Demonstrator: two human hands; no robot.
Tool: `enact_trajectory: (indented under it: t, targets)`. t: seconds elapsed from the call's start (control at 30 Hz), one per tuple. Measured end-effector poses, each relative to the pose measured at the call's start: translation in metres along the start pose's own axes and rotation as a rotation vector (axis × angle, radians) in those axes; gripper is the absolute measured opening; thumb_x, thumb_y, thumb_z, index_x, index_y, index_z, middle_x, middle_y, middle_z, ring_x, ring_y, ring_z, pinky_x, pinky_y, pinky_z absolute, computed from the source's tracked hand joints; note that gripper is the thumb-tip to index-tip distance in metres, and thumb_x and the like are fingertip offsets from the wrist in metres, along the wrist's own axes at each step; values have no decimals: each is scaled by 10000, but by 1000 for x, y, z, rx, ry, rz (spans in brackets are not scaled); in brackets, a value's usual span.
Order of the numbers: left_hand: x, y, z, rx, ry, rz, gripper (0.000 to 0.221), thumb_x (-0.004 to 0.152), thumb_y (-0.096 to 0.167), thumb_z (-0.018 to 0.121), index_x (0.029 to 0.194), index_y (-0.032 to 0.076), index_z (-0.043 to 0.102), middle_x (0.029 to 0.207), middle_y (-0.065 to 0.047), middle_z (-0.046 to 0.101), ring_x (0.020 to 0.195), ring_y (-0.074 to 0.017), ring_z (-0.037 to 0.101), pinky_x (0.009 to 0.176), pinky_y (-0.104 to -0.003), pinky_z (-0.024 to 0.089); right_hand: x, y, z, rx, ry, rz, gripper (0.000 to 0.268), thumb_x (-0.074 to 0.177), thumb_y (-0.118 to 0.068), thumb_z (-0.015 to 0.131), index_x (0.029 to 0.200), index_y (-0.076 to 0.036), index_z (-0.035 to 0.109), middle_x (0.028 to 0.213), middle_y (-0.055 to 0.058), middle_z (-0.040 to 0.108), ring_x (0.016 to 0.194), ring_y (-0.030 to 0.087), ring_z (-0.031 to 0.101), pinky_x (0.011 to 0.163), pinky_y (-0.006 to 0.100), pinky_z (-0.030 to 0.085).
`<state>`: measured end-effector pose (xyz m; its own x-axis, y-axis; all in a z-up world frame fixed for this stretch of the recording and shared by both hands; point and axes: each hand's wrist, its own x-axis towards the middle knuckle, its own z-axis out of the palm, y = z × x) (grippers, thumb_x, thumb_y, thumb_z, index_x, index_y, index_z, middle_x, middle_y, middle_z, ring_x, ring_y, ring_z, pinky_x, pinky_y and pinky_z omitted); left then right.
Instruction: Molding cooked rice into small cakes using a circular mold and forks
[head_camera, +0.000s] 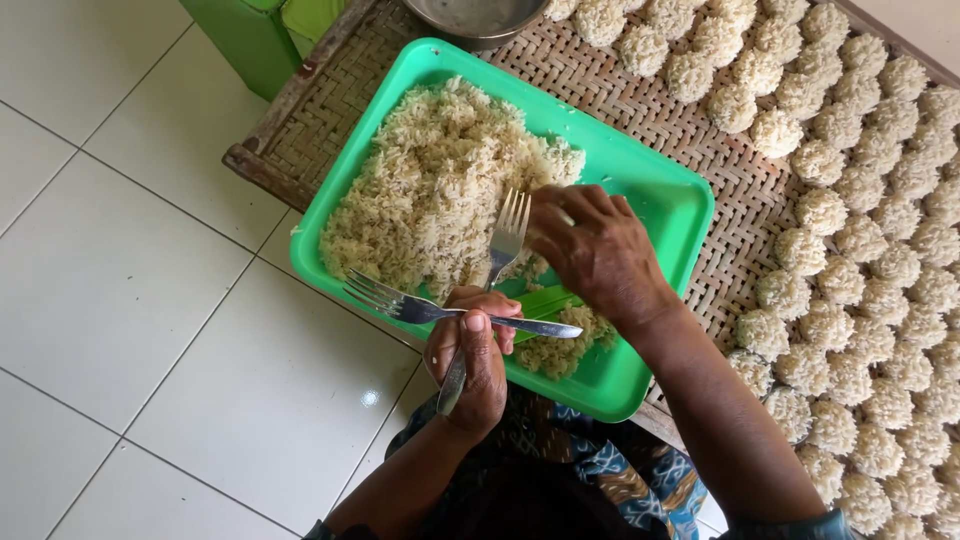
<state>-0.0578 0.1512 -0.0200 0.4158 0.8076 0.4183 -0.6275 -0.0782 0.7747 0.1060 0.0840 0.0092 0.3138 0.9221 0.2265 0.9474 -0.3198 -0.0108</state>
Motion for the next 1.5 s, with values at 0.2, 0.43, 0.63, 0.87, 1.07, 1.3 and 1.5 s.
enact_trajectory:
  t: [0.2, 0.43, 0.63, 0.87, 1.07, 1.3, 1.5]
  targets:
    - [4, 8, 10, 22, -53, 13, 369, 1084, 162, 390, 835, -6, 606, 798, -143, 653, 522, -143, 535, 403, -238, 437, -23, 36, 0, 253, -52, 313, 280, 944, -271, 715, 1193, -167, 638, 1026, 131, 702, 949, 417, 705, 799, 553, 579]
    - [1, 1, 14, 40, -114, 89, 378, 1066, 149, 409, 796, 6, 631, 786, -118, 686, 483, -115, 512, 409, -230, 442, -18, 24, -18, 299, -132, 349, 435, 923, -280, 732, 1327, -199, 594, 998, 179, 707, 916, 429, 716, 796, 558, 590]
    - [-2, 3, 12, 113, -145, 94, 389, 1058, 171, 445, 783, 1, 661, 773, -107, 701, 491, -94, 504, 416, -223, 460, -24, 43, 1, 265, -95, 359, 243, 934, -206, 699, 1171, -244, 658, 901, 134, 691, 772, 391, 712, 679, 507, 595]
    - [-1, 5, 10, 117, -175, 90, 398, 1065, 200, 439, 858, -9, 707, 718, -76, 648, 500, -84, 506, 444, -217, 477, -29, 51, -33, 856, -145, 642, 309, 872, -136, 745, 1173, -197, 707, 974, 88, 750, 872, 228, 712, 855, 403, 575]
    - [-2, 5, 9, 126, -200, 78, 401, 1072, 216, 429, 891, -2, 713, 756, -73, 662, 513, -88, 530, 467, -227, 502, -40, 50, -48, 1084, -27, 702, 310, 872, -43, 758, 1170, -101, 700, 966, 46, 715, 918, 122, 687, 878, 314, 587]
    - [-10, 21, 25, 271, -195, -65, 399, 1103, 296, 410, 903, 44, 648, 799, -71, 638, 545, -101, 532, 457, -207, 443, -50, 32, -54, 622, 97, 385, 193, 876, -55, 721, 1063, -78, 679, 949, 168, 700, 860, 409, 716, 660, 465, 592]
    - [-38, 11, 36, 66, -247, -218, 289, 1125, 230, 409, 973, 43, 569, 1004, -114, 598, 700, -141, 497, 581, -246, 431, -67, 22, -35, 321, 185, 246, 42, 916, -56, 670, 932, -21, 653, 941, 41, 665, 787, 181, 611, 681, 330, 596]
